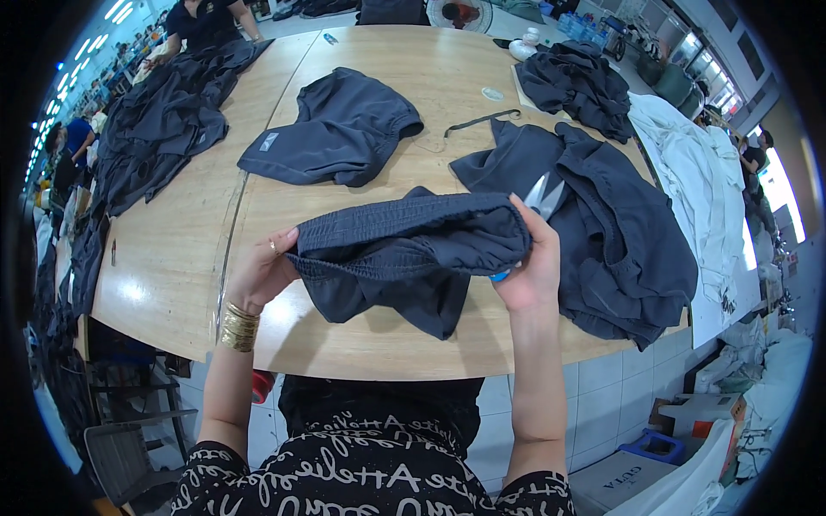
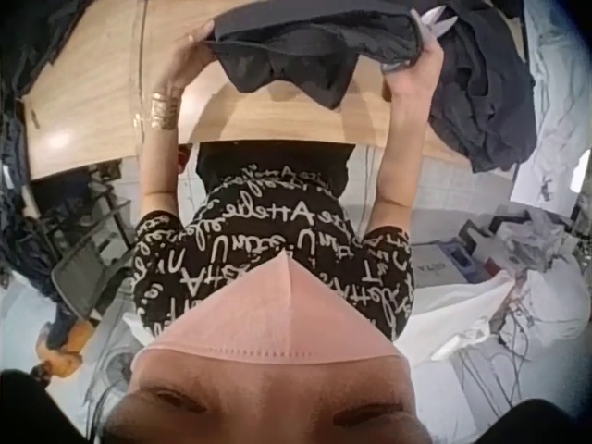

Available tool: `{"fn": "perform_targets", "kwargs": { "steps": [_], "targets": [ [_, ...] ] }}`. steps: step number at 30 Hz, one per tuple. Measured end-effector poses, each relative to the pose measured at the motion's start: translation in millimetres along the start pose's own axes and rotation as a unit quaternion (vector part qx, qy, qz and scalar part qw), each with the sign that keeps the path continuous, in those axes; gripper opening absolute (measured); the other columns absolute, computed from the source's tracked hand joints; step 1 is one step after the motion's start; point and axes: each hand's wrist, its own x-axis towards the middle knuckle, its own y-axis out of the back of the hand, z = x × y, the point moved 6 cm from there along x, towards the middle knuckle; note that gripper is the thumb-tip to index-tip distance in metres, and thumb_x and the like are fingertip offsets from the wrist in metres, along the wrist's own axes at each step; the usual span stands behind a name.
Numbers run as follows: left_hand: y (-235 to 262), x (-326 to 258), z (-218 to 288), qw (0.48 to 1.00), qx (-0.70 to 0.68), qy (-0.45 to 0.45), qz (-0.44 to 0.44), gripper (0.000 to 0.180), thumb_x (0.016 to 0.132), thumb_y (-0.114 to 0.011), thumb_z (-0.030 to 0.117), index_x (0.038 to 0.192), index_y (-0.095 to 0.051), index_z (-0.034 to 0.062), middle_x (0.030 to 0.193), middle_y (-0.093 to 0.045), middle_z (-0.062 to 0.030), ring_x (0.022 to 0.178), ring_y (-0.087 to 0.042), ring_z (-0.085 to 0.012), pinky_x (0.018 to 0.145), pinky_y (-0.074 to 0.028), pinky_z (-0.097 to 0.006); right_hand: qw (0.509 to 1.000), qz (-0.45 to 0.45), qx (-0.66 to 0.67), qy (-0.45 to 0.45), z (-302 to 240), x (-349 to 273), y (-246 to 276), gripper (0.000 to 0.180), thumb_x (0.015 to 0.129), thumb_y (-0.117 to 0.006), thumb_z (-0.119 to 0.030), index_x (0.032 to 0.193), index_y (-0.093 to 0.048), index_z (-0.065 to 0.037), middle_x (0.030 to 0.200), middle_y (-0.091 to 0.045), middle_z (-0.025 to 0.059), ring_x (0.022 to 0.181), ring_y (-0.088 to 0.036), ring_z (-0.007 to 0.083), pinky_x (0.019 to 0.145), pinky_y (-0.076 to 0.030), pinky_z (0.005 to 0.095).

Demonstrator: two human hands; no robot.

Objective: Trimming excess threads from manufactured shorts using thread snips at a garment factory workstation.

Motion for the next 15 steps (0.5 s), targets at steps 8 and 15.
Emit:
{"fn": "perform_targets", "kwargs": {
  "steps": [8, 15],
  "targets": [
    [-8.7, 15.9, -19.4, 0.974, -0.213, -0.054, -0.057, 0.038, 0.096, -0.043, 0.025, 0.123, -0.049, -0.0003, 0.118, -0.058, -0.0106, 0.107, -0.056, -0.0183, 0.092, -0.044, -0.033, 0.998, 0.015, -0.010, -0.055, 22.6, -0.3, 51.2, 0.026, 0.089, -0.051, -0.017, 0.104, -0.058, 0.003, 0.099, -0.064, 0.0154, 0.089, -0.063, 0.0228, 0.082, -0.051, 0.0315],
    [-51.9, 19.3, -25.8, 0.995, -0.101, 0.021, -0.011, 0.037, 0.095, -0.047, 0.022, 0.124, -0.048, -0.0014, 0.118, -0.057, -0.0109, 0.107, -0.056, -0.0170, 0.093, -0.045, -0.031, 0.721, -0.098, -0.636, 0.258, 40.6, -14.8, -35.4, 0.042, 0.067, -0.073, -0.005, 0.107, -0.062, -0.007, 0.102, -0.059, 0.0105, 0.082, -0.059, 0.0211, 0.074, -0.046, 0.0288]
  ]
}}
